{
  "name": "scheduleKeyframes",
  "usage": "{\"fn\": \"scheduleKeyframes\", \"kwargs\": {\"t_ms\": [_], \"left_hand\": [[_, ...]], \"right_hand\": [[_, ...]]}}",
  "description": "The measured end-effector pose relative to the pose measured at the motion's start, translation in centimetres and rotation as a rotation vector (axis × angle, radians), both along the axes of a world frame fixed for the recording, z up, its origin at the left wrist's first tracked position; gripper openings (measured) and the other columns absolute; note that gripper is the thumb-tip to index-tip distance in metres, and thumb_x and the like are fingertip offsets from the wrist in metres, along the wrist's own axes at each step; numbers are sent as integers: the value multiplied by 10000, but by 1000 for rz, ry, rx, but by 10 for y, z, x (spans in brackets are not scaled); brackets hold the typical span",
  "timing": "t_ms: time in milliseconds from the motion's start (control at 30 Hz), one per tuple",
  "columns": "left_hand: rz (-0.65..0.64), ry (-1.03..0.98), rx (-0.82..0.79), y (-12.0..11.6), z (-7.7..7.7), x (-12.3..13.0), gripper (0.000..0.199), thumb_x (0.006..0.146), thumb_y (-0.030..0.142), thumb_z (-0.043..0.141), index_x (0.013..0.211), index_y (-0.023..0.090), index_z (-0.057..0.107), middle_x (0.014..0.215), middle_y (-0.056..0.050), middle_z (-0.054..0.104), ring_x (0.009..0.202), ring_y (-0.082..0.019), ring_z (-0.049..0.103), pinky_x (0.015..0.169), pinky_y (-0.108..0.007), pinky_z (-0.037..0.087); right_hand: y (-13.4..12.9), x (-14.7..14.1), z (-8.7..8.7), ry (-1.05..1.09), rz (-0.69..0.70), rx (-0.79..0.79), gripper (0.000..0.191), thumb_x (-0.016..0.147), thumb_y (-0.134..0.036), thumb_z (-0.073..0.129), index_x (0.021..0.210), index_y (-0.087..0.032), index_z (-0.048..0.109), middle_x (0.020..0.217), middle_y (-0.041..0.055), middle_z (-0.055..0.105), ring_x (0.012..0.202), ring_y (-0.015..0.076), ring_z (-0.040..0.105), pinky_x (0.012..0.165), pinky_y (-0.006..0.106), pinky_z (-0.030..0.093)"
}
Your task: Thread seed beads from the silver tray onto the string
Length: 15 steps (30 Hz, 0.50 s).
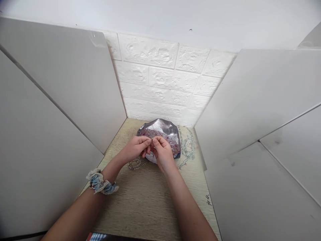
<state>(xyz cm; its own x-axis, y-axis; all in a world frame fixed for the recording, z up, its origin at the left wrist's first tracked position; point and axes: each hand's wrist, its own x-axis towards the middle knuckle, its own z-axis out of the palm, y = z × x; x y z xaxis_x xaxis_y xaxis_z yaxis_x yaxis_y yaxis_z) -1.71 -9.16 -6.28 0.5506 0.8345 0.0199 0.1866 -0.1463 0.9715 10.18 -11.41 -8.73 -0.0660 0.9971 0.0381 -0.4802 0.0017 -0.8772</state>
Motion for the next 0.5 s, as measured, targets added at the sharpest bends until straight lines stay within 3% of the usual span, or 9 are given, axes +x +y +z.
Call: {"fn": "scheduleKeyframes", "kwargs": {"t_ms": [267, 367, 500], "left_hand": [[18, 4, -20, -1, 3, 0, 363, 782, 386, 370, 545, 132, 476, 427, 30, 434, 396, -57, 393, 429, -185, 298], [36, -15, -30, -1, 1, 0, 365, 777, 400, 372, 554, 131, 478, 458, 23, 454, 407, -60, 405, 428, -189, 300], [66, -14, -35, 0, 0, 0, 355, 773, 402, 372, 573, 133, 486, 461, 25, 458, 403, -63, 401, 430, -192, 305]], "right_hand": [[2, 0, -7, -116, -35, 62, 191, 724, -376, 515, 725, -201, 438, 531, -49, 439, 495, 109, 455, 542, 279, 391], [1, 4, -7, -336, -138, 110, 189, 743, -380, 487, 738, -192, 465, 592, -27, 472, 565, 115, 469, 583, 274, 393], [-3, 8, 0, -791, -358, 261, 153, 768, -326, 457, 735, -187, 514, 709, 10, 514, 663, 131, 470, 613, 263, 373]]}}
